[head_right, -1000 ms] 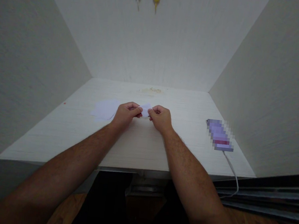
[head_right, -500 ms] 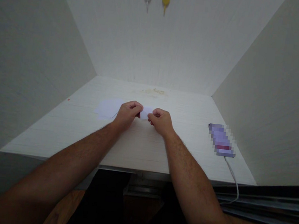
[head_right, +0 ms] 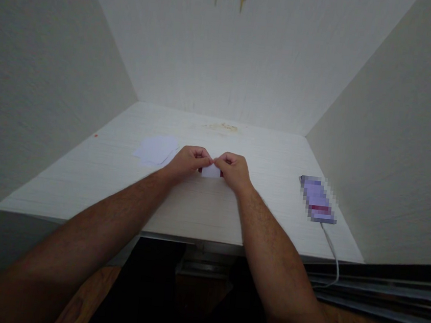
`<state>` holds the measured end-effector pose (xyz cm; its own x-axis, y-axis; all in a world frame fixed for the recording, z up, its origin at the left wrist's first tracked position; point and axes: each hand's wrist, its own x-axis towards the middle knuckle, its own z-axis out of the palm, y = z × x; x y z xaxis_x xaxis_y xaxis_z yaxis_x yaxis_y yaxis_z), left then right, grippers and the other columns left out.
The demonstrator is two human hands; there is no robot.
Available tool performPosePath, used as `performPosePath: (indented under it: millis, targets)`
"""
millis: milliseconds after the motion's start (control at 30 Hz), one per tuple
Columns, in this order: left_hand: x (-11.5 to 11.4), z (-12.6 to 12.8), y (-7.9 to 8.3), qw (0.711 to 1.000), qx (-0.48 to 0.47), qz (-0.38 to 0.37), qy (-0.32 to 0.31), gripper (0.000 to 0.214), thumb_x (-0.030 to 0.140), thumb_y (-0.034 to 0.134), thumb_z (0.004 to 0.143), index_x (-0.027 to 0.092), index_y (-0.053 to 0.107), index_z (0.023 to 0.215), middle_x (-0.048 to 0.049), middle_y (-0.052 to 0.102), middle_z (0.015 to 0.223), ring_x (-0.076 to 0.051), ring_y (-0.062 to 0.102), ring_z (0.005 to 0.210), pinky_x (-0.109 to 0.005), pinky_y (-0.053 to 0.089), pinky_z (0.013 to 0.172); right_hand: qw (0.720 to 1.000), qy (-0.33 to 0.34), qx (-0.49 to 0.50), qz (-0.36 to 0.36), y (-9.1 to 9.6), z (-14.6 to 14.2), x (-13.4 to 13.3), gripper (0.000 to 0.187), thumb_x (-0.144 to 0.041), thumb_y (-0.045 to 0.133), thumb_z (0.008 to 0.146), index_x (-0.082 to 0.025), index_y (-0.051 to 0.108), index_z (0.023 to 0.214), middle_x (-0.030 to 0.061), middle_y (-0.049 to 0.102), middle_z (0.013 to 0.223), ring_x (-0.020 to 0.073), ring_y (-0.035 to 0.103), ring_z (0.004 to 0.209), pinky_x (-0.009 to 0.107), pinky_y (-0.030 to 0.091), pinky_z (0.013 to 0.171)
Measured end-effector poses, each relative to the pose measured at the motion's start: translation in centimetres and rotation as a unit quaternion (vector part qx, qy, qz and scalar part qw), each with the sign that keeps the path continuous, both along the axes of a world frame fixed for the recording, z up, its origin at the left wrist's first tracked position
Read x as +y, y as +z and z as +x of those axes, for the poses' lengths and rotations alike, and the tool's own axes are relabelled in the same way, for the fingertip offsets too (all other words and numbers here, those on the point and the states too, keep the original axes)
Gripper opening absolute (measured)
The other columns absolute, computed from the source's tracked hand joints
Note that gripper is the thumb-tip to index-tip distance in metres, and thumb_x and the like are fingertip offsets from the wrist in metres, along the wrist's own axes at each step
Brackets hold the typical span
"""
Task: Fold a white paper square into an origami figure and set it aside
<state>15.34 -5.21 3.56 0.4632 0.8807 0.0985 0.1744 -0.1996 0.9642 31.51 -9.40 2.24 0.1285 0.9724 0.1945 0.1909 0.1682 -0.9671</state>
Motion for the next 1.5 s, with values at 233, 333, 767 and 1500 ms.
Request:
performPosePath:
  millis: [233,333,767,1500]
  targets:
    - [0.3,0.0,0.0,1.000,0.004,-0.020,-0.005,0.018,0.029,0.068,0.069,0.015,0.060,0.063,0.0028,0.052,0.047,-0.007,0.041,0.043,-0.021,0.027,0.044,1.000,-0.004,-0.025,-0.003,0.2,0.3,0.0,0.020,-0.032,0.067,0.072,-0.018,0.060,0.059,-0.0049,0.050,0.043,0.0089,0.042,0.040,0.023,0.031,0.043]
    - [0.5,0.0,-0.1,1.000,0.002,-0.017,-0.005,0.018,0.029,0.069,0.069,0.015,0.059,0.062,0.0033,0.052,0.046,-0.006,0.041,0.042,-0.021,0.027,0.045,0.998,-0.015,-0.066,0.011,0.3,0.3,-0.1,0.022,-0.034,0.066,0.073,-0.018,0.059,0.060,-0.0052,0.050,0.044,0.0081,0.039,0.041,0.023,0.029,0.043]
    - [0.8,0.2,-0.7,0.978,-0.166,-0.114,0.052,0.017,0.025,0.070,0.071,0.015,0.057,0.072,-0.0004,0.061,0.057,-0.011,0.058,0.049,-0.021,0.040,0.048,0.999,-0.025,0.026,0.019,0.4,0.5,0.0,0.022,-0.038,0.071,0.068,-0.017,0.066,0.074,-0.0006,0.063,0.058,0.0087,0.047,0.046,0.023,0.037,0.045]
    - [1.0,0.3,-1.1,0.968,-0.207,-0.134,0.048,0.015,0.018,0.069,0.064,0.015,0.056,0.073,-0.0017,0.064,0.070,-0.014,0.065,0.064,-0.025,0.048,0.057,0.996,-0.057,0.050,0.042,0.5,0.5,0.1,0.020,-0.034,0.072,0.068,-0.016,0.068,0.077,-0.0028,0.059,0.051,0.0096,0.049,0.044,0.024,0.038,0.045]
